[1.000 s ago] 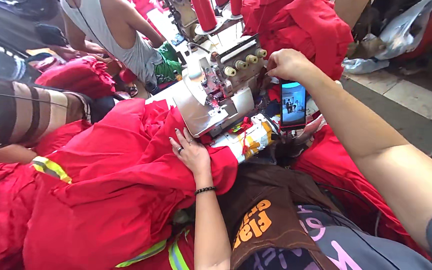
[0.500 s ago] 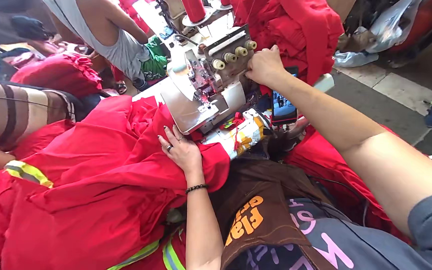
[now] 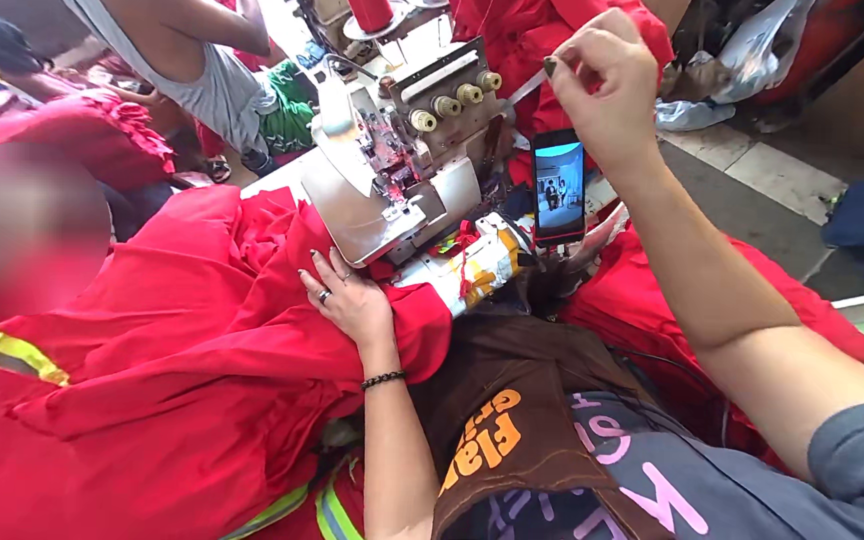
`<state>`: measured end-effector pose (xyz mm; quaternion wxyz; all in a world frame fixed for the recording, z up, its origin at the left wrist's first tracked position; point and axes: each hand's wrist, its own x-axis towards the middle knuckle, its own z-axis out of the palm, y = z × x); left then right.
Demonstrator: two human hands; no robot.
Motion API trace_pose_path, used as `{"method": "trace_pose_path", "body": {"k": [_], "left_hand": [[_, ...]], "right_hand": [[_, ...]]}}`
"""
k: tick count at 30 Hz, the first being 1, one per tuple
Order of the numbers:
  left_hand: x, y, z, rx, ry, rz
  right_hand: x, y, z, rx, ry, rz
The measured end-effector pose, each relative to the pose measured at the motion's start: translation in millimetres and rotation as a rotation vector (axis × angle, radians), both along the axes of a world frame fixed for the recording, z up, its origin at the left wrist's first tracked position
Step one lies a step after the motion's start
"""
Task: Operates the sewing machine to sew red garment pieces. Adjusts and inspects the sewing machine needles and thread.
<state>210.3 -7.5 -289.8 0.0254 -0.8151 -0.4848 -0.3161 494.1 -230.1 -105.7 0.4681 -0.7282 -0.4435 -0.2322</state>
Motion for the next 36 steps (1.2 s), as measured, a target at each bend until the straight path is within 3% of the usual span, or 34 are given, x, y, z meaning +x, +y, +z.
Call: {"method": "trace_pose_path", "body": {"k": [3,6,8,14,19,21,27,36], "left_hand": [[-1,2,-2,0.016,0.031,0.000],[-2,4,-4,0.053,0.050,0.005],[-1,2,-4,0.058,0.040,0.000],[1,-2,3,0.072,0.021,0.003],[2,-3,3,0.043,0.024,0.005],[2,-2,3,0.034,0.020,0.003],[1,-2,2,0.052,0.021,0.006],[2,-2,2,0.067,0.029,0.012]], "right_hand": [[-35,-1,-13,0.158,0.112,0.190],[-72,17,-43,0.130,0.354,0.373],[-89,29,-68,0.044,0.432,0.409],[-112,45,-136,-0.168,0.227,0.352],[-104,41,-152,-0.264,0.531,0.449],[-102,46,-134,-0.119,0.616,0.521],[-103,93,-66,0.504,0.579,0.717],[-116,145,-77,0.835,0.778,0.610]]}}
